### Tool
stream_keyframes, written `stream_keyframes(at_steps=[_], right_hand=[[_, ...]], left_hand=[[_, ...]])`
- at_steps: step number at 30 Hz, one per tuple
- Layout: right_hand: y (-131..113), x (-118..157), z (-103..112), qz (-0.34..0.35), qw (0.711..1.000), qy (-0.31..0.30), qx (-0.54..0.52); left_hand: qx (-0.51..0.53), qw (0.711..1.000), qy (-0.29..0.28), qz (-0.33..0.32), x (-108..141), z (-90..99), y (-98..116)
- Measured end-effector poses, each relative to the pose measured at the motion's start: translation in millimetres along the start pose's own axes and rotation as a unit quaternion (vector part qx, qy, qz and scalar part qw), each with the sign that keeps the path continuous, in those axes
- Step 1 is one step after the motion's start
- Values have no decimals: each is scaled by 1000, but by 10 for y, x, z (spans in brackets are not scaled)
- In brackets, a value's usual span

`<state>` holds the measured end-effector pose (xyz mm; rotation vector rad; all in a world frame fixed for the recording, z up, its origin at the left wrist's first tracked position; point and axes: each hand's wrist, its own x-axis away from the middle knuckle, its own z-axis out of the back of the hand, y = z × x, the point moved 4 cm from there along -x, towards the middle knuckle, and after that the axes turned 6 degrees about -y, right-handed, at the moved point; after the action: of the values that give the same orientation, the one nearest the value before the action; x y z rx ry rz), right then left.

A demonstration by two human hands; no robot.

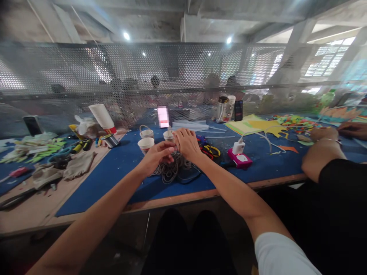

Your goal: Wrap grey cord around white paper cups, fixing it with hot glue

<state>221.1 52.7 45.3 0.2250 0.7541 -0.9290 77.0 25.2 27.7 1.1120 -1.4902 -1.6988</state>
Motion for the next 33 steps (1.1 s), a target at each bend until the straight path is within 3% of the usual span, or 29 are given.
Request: stream_keyframes(at_steps=[4, 8, 12, 17, 20, 24, 28, 31, 33], right_hand=[[-54, 7, -22, 19, 1000, -10, 23], [-79, 12, -20, 19, 1000, -13, 8], [14, 15, -45, -15, 999, -20, -21], [216, 3, -141, -54, 995, -37, -75], [324, -12, -206, -83, 991, -53, -91], [339, -9, -207, -95, 990, -50, -86], [182, 13, -103, -67, 996, -18, -48], [40, 24, -24, -33, 999, 0, -17], [-25, 28, 8, -14, 1000, 5, -1]], left_hand=[[-14, 1000, -12, 16, -42, -34, -165], [-26, 999, -33, 27, -40, -25, -171], [73, 995, -61, -14, 16, 28, 32], [266, 959, -24, -93, 127, 284, 339], [315, 938, 20, -147, 174, 480, 449], [274, 950, 73, -127, 112, 594, 390], [63, 987, 146, -35, 13, 512, 195], [-44, 970, 211, -110, 20, 396, 181], [-62, 966, 208, -139, 36, 300, 171]])
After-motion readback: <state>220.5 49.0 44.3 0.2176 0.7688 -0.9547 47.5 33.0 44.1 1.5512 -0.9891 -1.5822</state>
